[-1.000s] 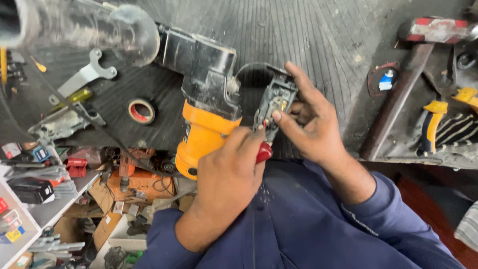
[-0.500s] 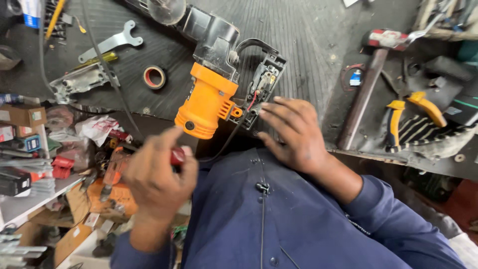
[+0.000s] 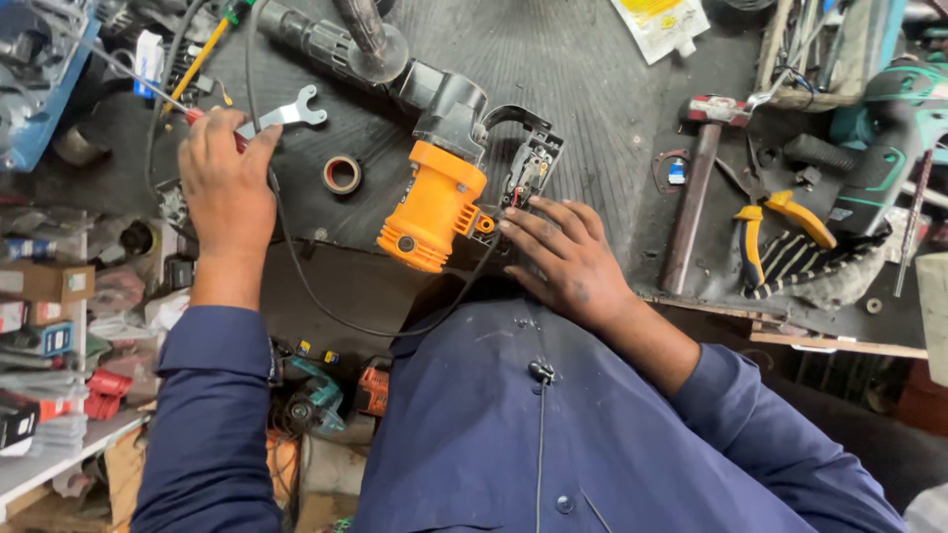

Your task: The person repairs a disassembled orange power tool on a cluttered workbench. They strip and twist the tool's power cord wires by hand, connect the wires to the switch inside the housing, secure components, and use a screwdriver to tighten screws while reassembling the tool's switch assembly.

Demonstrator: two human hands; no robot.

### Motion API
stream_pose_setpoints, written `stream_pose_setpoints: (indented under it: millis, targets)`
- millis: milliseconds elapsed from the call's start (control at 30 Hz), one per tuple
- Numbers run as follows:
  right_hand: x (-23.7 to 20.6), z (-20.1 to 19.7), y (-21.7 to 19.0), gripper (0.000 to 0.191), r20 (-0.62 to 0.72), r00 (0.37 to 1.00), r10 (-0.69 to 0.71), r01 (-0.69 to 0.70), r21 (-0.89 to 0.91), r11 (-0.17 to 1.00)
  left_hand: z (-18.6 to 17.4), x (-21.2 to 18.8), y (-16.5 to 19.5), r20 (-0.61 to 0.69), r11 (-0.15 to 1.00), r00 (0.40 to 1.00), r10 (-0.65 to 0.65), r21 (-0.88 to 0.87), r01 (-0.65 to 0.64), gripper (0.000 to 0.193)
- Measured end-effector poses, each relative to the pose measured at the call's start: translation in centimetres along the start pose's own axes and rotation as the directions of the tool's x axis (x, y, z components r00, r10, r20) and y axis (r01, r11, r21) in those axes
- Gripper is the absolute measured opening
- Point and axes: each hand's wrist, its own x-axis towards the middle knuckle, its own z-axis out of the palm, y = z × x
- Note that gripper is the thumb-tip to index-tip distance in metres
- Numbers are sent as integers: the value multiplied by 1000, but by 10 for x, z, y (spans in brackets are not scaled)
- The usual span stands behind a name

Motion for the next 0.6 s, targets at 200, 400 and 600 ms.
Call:
stream_pose_setpoints:
  millis: [200, 400, 600]
  targets:
    - [-1, 12, -4, 56, -63, 998, 7, -12, -82, 997, 19, -9, -11, 43, 987, 999, -18, -161, 24, 47]
    - [9, 15, -5, 55, -71, 997, -4, -4, -109, 994, 25, -24, -23, -21, 968, 997, -70, -242, 63, 58]
    - [15, 11, -14, 54, -54, 996, 75, -78, -38, 996, -24, -54, 69, -75, 701, 997, -15, -711, -43, 22]
